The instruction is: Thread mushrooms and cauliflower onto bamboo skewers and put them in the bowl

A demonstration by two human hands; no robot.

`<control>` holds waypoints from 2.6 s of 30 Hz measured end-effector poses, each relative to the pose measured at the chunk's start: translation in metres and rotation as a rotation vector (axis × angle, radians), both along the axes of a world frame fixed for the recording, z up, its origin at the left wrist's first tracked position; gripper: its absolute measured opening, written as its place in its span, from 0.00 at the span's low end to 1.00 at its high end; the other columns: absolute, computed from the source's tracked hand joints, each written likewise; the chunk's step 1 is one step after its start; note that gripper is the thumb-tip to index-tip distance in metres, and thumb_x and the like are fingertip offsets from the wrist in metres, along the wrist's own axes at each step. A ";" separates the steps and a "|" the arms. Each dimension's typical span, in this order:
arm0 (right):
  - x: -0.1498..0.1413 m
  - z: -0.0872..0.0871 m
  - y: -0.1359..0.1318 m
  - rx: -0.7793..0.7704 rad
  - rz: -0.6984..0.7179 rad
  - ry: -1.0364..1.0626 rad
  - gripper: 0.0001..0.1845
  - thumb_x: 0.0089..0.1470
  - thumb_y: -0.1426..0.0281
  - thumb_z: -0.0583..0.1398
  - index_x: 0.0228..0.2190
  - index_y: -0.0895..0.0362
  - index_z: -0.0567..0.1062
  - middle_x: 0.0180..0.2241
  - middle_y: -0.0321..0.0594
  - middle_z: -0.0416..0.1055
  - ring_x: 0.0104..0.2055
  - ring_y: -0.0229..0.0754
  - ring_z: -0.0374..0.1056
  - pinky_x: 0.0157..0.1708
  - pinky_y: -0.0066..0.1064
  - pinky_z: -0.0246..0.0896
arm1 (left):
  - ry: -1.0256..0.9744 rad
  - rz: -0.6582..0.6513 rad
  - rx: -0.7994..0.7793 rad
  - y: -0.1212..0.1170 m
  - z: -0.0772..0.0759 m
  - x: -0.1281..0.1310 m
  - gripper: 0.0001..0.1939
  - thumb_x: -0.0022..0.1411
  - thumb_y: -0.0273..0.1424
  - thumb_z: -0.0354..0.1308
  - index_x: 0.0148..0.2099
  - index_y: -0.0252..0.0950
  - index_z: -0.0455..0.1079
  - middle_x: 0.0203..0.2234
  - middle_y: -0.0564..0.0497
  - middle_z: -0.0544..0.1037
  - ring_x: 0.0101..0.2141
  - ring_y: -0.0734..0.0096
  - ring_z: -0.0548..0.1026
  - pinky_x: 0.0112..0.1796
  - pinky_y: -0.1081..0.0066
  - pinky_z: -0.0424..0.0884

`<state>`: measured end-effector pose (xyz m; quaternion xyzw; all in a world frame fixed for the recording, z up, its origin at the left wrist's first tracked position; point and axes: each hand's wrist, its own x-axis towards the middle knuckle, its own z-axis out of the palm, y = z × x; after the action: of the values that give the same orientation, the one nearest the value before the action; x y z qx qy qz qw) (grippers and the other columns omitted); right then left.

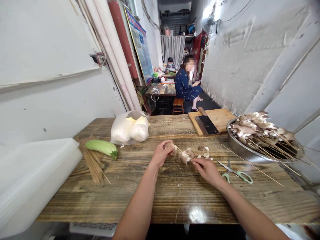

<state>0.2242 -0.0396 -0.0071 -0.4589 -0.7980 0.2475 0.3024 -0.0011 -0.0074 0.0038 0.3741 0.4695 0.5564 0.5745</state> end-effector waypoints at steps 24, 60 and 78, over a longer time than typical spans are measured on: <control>0.000 0.002 -0.002 0.019 -0.016 0.012 0.15 0.56 0.64 0.52 0.36 0.53 0.78 0.30 0.39 0.77 0.30 0.42 0.71 0.30 0.28 0.61 | -0.372 0.011 -0.063 0.001 -0.010 0.015 0.13 0.46 0.29 0.66 0.35 0.32 0.69 0.30 0.48 0.76 0.32 0.73 0.74 0.31 0.75 0.69; 0.000 0.004 -0.004 0.000 -0.004 0.013 0.16 0.57 0.65 0.51 0.37 0.55 0.77 0.32 0.41 0.77 0.31 0.42 0.70 0.32 0.29 0.60 | -0.331 -0.003 -0.062 0.003 -0.005 0.006 0.10 0.48 0.27 0.64 0.35 0.29 0.73 0.28 0.47 0.77 0.28 0.79 0.72 0.31 0.78 0.69; 0.000 0.006 -0.005 0.009 -0.009 0.010 0.16 0.57 0.65 0.51 0.35 0.54 0.77 0.31 0.41 0.77 0.31 0.42 0.70 0.31 0.29 0.60 | -0.334 -0.014 -0.035 0.002 -0.003 0.007 0.10 0.49 0.28 0.64 0.36 0.30 0.74 0.28 0.48 0.76 0.28 0.79 0.72 0.33 0.78 0.68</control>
<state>0.2239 -0.0443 -0.0011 -0.4599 -0.7954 0.2449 0.3097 0.0059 -0.0058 0.0011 0.2696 0.3746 0.5986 0.6547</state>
